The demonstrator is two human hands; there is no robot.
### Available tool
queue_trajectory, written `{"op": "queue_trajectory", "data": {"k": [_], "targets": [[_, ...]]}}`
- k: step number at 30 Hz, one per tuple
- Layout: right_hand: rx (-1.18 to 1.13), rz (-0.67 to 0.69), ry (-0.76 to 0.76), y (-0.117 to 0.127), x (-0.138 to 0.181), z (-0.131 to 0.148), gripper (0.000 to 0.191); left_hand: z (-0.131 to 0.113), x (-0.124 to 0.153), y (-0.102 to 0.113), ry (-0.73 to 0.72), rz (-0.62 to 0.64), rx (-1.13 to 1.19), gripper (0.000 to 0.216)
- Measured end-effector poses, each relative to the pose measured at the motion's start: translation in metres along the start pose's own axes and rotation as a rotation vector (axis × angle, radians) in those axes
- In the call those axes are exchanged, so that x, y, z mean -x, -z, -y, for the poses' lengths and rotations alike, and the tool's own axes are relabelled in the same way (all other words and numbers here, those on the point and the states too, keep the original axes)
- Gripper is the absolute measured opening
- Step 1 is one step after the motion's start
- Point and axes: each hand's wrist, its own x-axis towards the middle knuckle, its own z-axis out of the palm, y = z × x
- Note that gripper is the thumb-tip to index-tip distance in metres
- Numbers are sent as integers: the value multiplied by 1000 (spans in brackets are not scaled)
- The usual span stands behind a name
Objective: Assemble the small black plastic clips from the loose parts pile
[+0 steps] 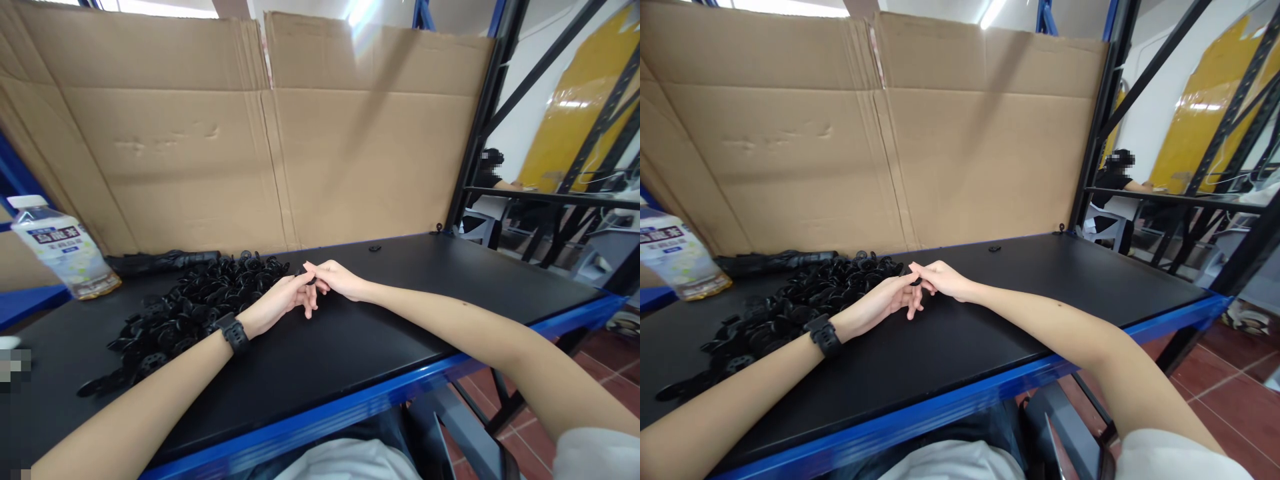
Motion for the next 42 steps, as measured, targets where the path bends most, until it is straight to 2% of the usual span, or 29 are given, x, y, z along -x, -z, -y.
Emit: {"op": "queue_trajectory", "data": {"k": [4, 7, 11, 15, 17, 20, 23, 25, 30, 33, 37, 39, 42], "targets": [[12, 51, -67, 0, 1, 3, 55, -1, 1, 3, -5, 71, 7, 42], [8, 89, -51, 0, 2, 5, 51, 1, 1, 5, -2, 98, 10, 43], [20, -4, -17, -3, 1, 4, 50, 1, 1, 3, 5, 37, 12, 36], [67, -60, 33, -5, 3, 5, 55, 0, 1, 3, 12, 68, -41, 44], [74, 23, 27, -6, 4, 7, 58, 1, 1, 5, -15, 104, -91, 42], [59, 217, -2, -5, 6, 11, 59, 3, 2, 10, -30, 193, -153, 40], [81, 287, 1, -3, 7, 11, 60, 4, 2, 14, -7, 237, -174, 42], [136, 251, 22, -2, 7, 9, 62, 5, 1, 14, 8, 219, -161, 41], [328, 50, 143, -2, 8, 11, 59, 8, -1, 13, -13, 166, -134, 33], [286, 119, 120, -2, 9, 15, 62, 7, -1, 14, -15, 197, -201, 36], [210, 199, 28, -3, 10, 16, 64, 1, 2, 16, -37, 314, -276, 46], [215, 156, 40, -5, 10, 15, 64, -3, 4, 14, -43, 331, -248, 47], [237, 9, 72, -9, 10, 14, 67, -6, 6, 9, 0, 261, -173, 41]]}}
